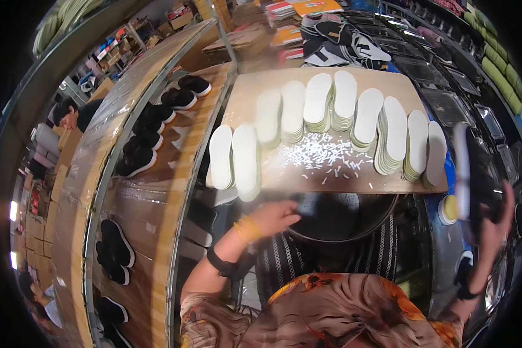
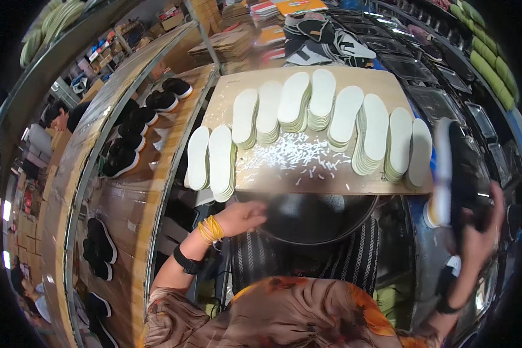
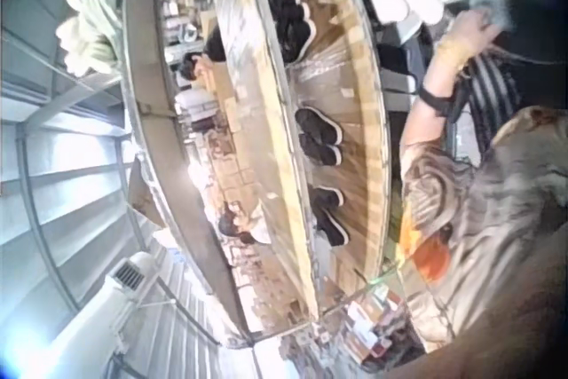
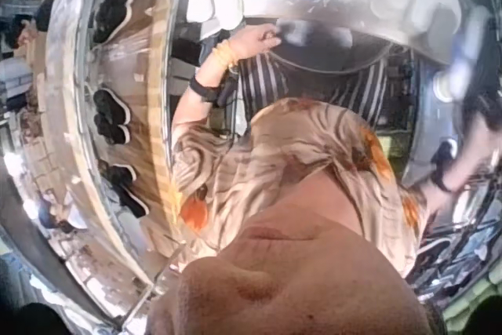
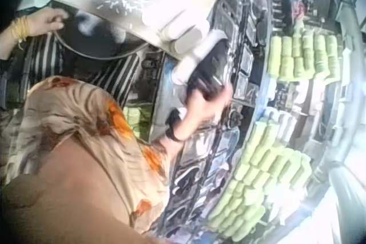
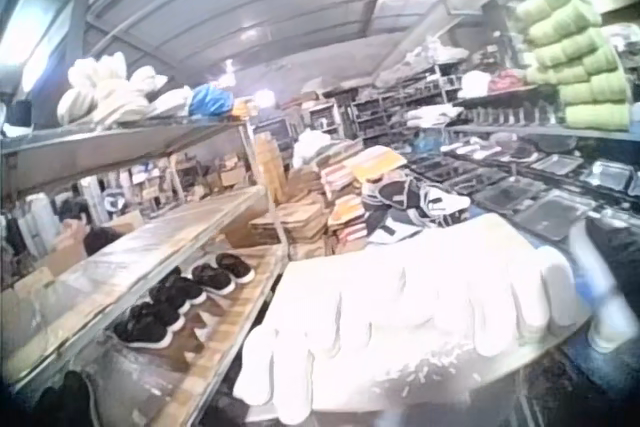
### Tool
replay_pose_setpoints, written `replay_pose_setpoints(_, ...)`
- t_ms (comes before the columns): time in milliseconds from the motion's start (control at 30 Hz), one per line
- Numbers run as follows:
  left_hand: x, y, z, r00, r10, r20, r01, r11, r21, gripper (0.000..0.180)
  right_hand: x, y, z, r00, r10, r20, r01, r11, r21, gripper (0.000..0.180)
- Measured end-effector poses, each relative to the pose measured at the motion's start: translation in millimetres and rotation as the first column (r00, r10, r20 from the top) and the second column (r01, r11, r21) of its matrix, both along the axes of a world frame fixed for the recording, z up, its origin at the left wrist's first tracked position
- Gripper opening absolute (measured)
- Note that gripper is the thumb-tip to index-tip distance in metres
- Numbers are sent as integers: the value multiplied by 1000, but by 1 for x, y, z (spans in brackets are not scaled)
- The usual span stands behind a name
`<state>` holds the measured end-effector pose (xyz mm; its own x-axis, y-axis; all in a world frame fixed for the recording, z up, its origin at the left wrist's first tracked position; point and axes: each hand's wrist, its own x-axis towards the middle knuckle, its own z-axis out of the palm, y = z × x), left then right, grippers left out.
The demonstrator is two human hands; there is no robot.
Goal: Trimming excess material from shoes with scissors and inserting insoles into them.
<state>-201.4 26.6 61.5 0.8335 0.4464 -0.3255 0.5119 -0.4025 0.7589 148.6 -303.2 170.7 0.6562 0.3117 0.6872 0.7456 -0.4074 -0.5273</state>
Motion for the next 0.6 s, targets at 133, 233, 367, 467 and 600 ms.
replay_pose_setpoints(133, 17, -18, -1, 828, 501, 252, -213, 696, -686, 56, -127, 136, -18, 807, 589, -36, -550, 728, -410, 60)
replay_pose_setpoints(233, 12, 0, -82, 968, -19, 250, -214, 456, 864, 65, -193, 194, -40, 461, 834, -302, -813, 262, -520, 39)
replay_pose_setpoints(367, -3, 15, -109, 597, 704, 385, -471, 696, -542, 43, -229, 217, -131, 411, 859, -306, -773, 150, -617, 49)
replay_pose_setpoints(467, -30, 29, -137, 762, 516, 391, -579, 814, 54, 32, -232, 220, -168, 326, 905, -272, -882, 187, -432, 61)
replay_pose_setpoints(600, -14, 28, -65, 806, 541, 241, -490, 838, -241, 25, -194, 211, -141, 396, 736, -549, -914, 372, -159, 58)
